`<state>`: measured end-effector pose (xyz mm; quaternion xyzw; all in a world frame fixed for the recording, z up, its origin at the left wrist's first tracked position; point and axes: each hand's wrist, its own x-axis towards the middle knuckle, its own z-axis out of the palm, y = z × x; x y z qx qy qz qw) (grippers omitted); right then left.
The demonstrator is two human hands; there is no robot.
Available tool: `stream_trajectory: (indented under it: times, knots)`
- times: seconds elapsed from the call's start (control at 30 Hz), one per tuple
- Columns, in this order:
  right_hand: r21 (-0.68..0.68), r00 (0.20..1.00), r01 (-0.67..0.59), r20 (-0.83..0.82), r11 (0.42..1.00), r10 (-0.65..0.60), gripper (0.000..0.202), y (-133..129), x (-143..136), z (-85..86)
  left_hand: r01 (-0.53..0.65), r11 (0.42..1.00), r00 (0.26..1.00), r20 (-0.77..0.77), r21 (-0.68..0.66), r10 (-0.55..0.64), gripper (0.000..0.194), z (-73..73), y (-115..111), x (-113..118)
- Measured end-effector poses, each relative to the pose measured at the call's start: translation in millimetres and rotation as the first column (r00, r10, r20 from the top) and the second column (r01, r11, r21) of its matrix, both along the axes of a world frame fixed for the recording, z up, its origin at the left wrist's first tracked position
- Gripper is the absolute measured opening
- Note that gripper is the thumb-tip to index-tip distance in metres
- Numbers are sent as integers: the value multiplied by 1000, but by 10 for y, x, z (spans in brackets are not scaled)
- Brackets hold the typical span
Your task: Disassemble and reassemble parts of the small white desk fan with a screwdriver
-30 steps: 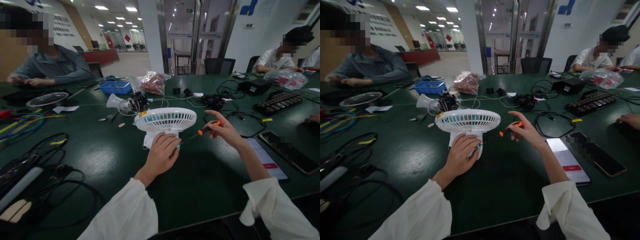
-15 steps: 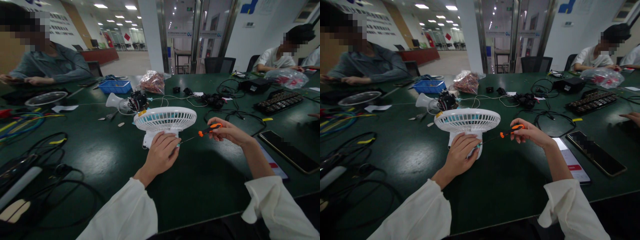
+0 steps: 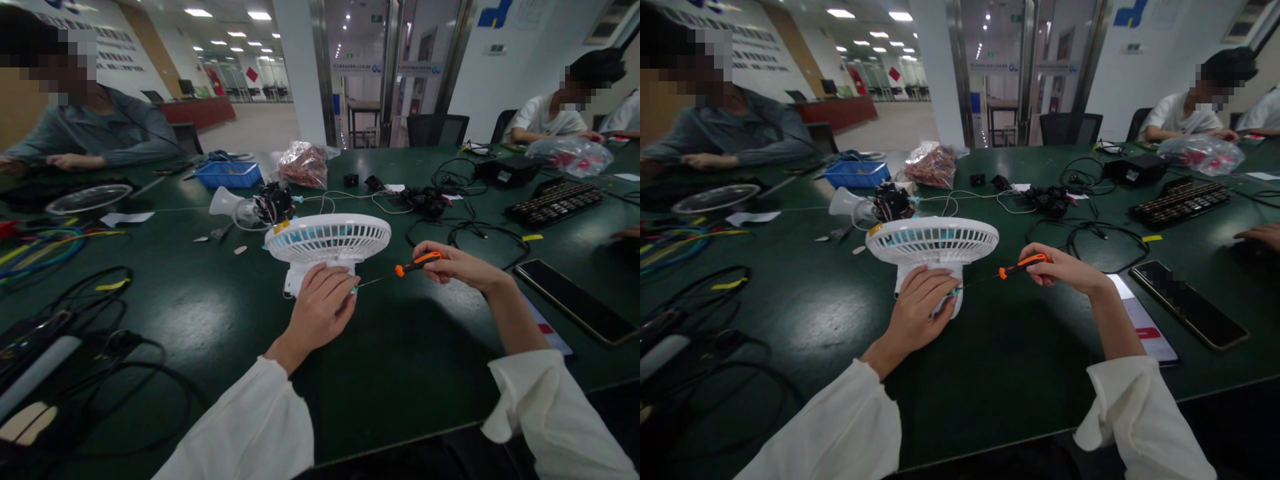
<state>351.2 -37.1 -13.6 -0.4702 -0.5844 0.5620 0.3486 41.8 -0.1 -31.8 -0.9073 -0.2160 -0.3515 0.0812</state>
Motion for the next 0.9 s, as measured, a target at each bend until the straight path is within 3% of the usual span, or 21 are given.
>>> stream_trajectory:
  times: [0.17,0.27,0.43,0.57,0.73,0.9]
  knots:
    - [5,998,-11,-62,1000,12,32,-33,35,10,-6,1000,1000,-5,-1,6,27,-8,1,-7]
    - [-3,1000,1,21,1000,-1,31,-4,20,-16,-4,1000,1000,-2,1,4,27,-5,1,-5]
    - [34,981,56,185,998,-61,47,30,-31,-17,-6,1000,1000,-4,-8,6,28,-4,2,-2]
    - [35,995,5,98,999,-8,32,-12,-20,32,-8,1000,1000,-5,-14,8,29,-5,2,-1]
    - [3,998,-24,-62,1000,25,37,-54,37,26,-7,1000,1000,1,-12,7,28,-3,1,5]
    - [27,1000,-26,3,999,26,30,-26,26,-2,-1,1000,1000,7,-3,1,27,-2,1,9]
